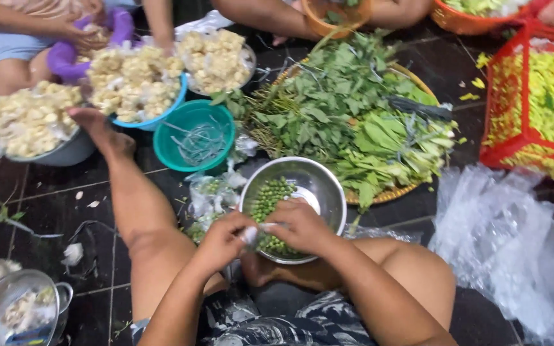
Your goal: Manually portioning and bagging green peas into small plastic bags on the floor.
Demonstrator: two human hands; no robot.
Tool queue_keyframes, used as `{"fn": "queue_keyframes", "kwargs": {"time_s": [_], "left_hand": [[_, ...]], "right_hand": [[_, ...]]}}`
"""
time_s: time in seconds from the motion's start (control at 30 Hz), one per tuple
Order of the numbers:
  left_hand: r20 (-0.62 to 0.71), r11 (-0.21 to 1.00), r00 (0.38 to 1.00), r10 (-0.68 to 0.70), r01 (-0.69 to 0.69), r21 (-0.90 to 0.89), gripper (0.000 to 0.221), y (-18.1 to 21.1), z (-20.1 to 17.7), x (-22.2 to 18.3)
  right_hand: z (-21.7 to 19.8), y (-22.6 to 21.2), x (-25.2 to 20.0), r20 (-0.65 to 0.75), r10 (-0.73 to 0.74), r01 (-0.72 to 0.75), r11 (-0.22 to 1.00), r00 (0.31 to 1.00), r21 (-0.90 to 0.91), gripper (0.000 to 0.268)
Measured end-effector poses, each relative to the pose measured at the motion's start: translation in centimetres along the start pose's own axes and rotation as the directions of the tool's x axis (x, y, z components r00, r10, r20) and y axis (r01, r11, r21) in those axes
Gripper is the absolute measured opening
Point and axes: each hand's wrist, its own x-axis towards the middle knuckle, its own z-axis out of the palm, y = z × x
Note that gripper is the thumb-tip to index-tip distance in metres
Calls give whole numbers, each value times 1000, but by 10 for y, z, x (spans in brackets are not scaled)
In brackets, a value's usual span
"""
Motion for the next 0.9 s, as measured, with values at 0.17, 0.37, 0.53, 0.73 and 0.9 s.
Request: {"fn": "queue_keyframes", "kwargs": {"time_s": [0.17, 0.37, 0.53, 0.73, 0.9], "left_hand": [[-24, 953, 968, -251, 243, -184, 56, -37, 14, -8], [-291, 893, 853, -433, 361, -269, 27, -57, 35, -7], [-152, 660, 771, -618, 404, -634, 24, -66, 54, -10], [-351, 965, 927, -135, 203, 164, 24, -70, 42, -4], [226, 944, 919, 324, -329, -15, 37, -265, -8, 7]], "right_hand": [[24, -11, -3, -169, -56, -13, 924, 984, -383, 24], [41, -32, -5, -216, 59, -138, 918, 975, -372, 27], [52, -21, -9, -246, 153, -210, 951, 957, -225, 15], [43, 1, -1, -386, 281, -344, 934, 879, -103, 16], [52, 10, -5, -344, 215, -241, 970, 914, -35, 24]]}}
